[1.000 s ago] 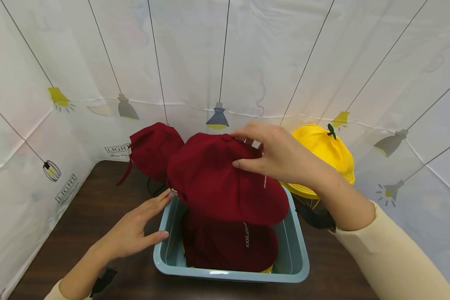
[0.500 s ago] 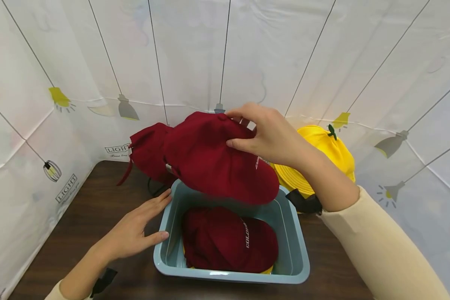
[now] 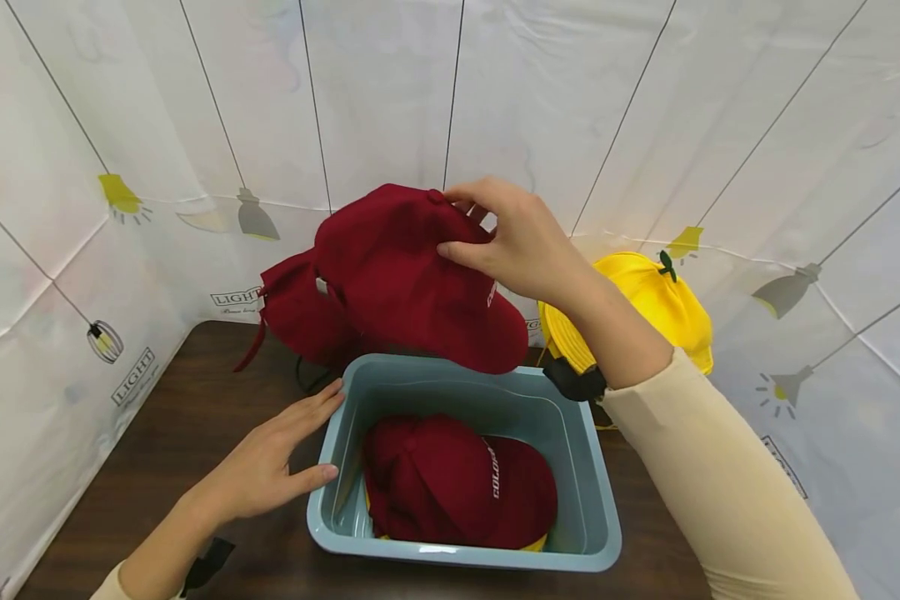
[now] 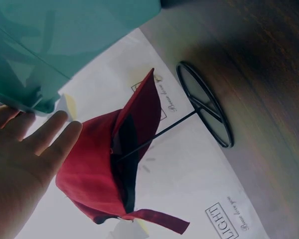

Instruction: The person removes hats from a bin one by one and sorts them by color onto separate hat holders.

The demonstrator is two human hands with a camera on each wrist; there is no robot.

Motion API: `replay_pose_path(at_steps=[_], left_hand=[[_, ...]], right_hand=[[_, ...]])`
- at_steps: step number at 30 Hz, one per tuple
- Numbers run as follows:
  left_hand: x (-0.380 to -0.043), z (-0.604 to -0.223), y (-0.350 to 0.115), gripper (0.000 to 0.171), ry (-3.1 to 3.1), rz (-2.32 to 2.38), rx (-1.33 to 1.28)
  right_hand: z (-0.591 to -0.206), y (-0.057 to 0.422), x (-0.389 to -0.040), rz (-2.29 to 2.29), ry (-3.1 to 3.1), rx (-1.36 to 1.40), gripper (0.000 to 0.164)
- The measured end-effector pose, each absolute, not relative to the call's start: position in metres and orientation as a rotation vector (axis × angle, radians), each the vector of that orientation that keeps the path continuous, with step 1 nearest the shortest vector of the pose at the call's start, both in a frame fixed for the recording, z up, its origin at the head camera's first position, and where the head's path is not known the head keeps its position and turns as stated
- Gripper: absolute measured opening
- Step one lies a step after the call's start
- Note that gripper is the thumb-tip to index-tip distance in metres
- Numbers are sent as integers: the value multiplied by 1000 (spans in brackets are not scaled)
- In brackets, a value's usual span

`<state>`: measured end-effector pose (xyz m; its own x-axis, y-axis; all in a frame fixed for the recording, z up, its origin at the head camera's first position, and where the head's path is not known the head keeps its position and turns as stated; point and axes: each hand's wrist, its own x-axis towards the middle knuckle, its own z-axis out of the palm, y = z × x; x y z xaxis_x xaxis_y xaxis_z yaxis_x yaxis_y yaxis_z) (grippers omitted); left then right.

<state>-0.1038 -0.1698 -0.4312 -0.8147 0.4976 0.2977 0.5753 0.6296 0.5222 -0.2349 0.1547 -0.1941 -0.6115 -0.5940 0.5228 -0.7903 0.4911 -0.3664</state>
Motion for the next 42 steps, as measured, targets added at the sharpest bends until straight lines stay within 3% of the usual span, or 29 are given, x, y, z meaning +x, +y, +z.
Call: replay_pose_path(at_steps=[26,42], left_hand=[[-100,-429,-169,85,-2733,-932,-891],[-97,-429,-168,85,-2739,-957,-890]], right_hand=[[-229,99,-287,981,-2287,1081,45],[-233,62,-297,936,-2363,1062,46]])
